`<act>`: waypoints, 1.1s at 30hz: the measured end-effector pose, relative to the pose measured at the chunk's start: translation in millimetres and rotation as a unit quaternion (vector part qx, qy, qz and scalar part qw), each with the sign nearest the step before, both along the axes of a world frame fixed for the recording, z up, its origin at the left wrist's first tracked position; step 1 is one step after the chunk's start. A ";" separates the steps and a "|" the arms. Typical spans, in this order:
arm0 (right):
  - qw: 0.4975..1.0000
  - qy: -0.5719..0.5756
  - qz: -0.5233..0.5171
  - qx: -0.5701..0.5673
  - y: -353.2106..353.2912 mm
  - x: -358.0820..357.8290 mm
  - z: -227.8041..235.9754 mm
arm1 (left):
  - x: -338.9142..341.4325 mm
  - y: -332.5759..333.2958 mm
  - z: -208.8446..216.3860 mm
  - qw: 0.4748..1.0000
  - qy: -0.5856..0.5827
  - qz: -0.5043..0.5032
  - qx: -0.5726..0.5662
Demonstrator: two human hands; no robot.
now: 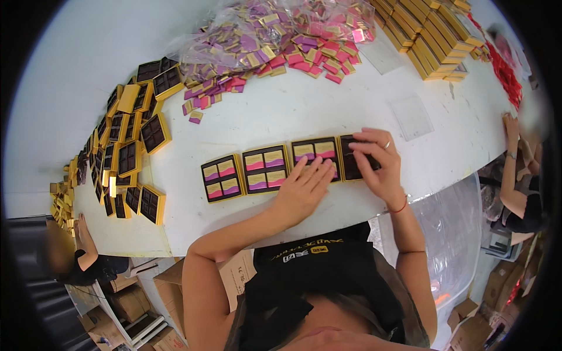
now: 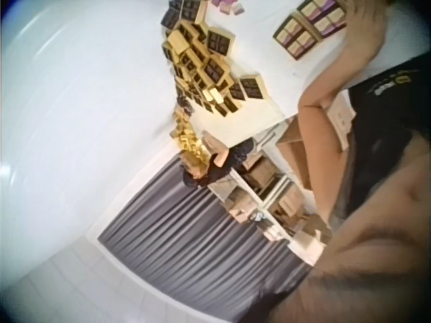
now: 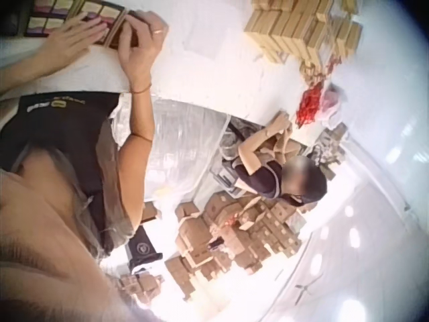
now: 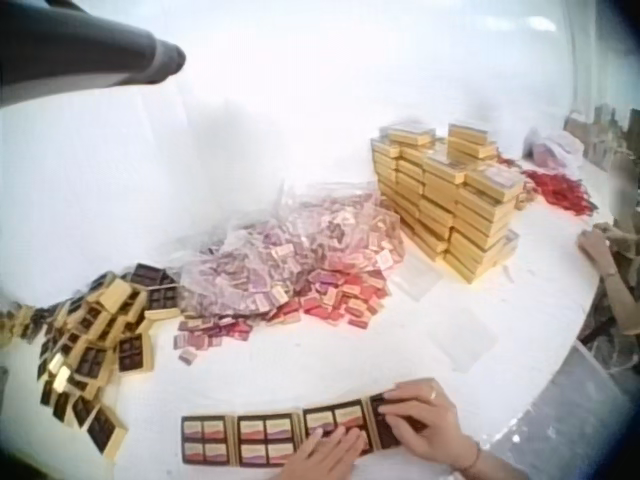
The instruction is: The person places small pink and purple rectangular inserts into black and gold makeup palette trays. They arrange the filled palettes on the table and place them into a clear plastic bin. The person repeats this process with multiple palettes throughout the clip.
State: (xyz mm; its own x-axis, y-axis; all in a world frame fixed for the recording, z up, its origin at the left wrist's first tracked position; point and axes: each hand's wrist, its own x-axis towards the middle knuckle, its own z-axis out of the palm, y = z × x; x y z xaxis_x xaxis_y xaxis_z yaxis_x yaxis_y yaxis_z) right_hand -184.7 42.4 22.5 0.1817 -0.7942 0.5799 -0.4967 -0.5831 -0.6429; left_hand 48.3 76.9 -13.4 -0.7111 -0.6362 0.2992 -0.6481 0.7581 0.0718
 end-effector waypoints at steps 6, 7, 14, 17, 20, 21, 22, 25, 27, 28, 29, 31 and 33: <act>0.995 0.097 0.012 0.035 -110.2 -12.4 -11.6 | 59.5 -113.4 11.5 0.971 0.171 0.164 0.018; 0.993 0.110 0.000 0.045 -129.1 -16.1 -22.2 | 79.8 -149.7 4.7 0.961 0.166 0.219 -0.012; 0.969 0.201 -0.086 0.114 -194.0 5.2 -53.0 | 120.0 -212.4 -15.4 0.940 0.099 0.322 -0.058; 0.971 0.184 -0.106 0.108 -204.1 2.5 -61.1 | 122.4 -210.0 -10.5 0.930 0.152 0.334 0.004; 0.974 0.184 -0.091 0.097 -214.8 -1.1 -67.1 | 133.5 -211.8 -11.0 0.935 0.169 0.311 0.035; 0.974 0.194 -0.062 0.099 -219.8 -1.5 -66.5 | 133.9 -210.0 -11.7 0.943 0.154 0.294 0.024; 0.973 0.204 -0.034 0.101 -222.2 -3.3 -66.5 | 133.4 -208.8 -12.1 0.951 0.140 0.275 0.013; 0.972 0.152 -0.036 0.173 -213.8 4.0 -55.5 | 129.4 -204.9 -14.8 0.948 0.172 0.267 -0.015; 0.976 0.088 0.016 0.200 -194.6 -0.2 -47.5 | 130.3 -203.9 -12.3 0.946 0.177 0.269 0.046; 0.974 0.056 0.042 0.214 -183.4 -2.4 -43.1 | 128.9 -202.8 -9.0 0.943 0.179 0.269 0.077; 0.968 0.005 0.062 0.244 -171.8 -5.1 -37.4 | 126.8 -199.0 -6.1 0.918 0.260 0.256 0.156; 0.942 -0.095 0.092 0.307 -139.9 -17.0 -23.1 | 105.2 -179.2 10.0 0.829 0.410 0.211 0.317; 0.935 -0.134 0.097 0.315 -105.9 -28.7 -8.6 | 80.0 -158.0 34.1 0.772 0.446 0.201 0.407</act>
State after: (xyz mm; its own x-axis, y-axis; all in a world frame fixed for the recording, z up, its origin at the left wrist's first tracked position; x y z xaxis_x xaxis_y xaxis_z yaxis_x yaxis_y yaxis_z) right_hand -213.4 -63.6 13.9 0.2731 -0.9605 0.0538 -0.1930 -0.1095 -0.9751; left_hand 128.3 -81.1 20.6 -0.1487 -0.9871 -0.0592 -0.2372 -0.0225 0.9712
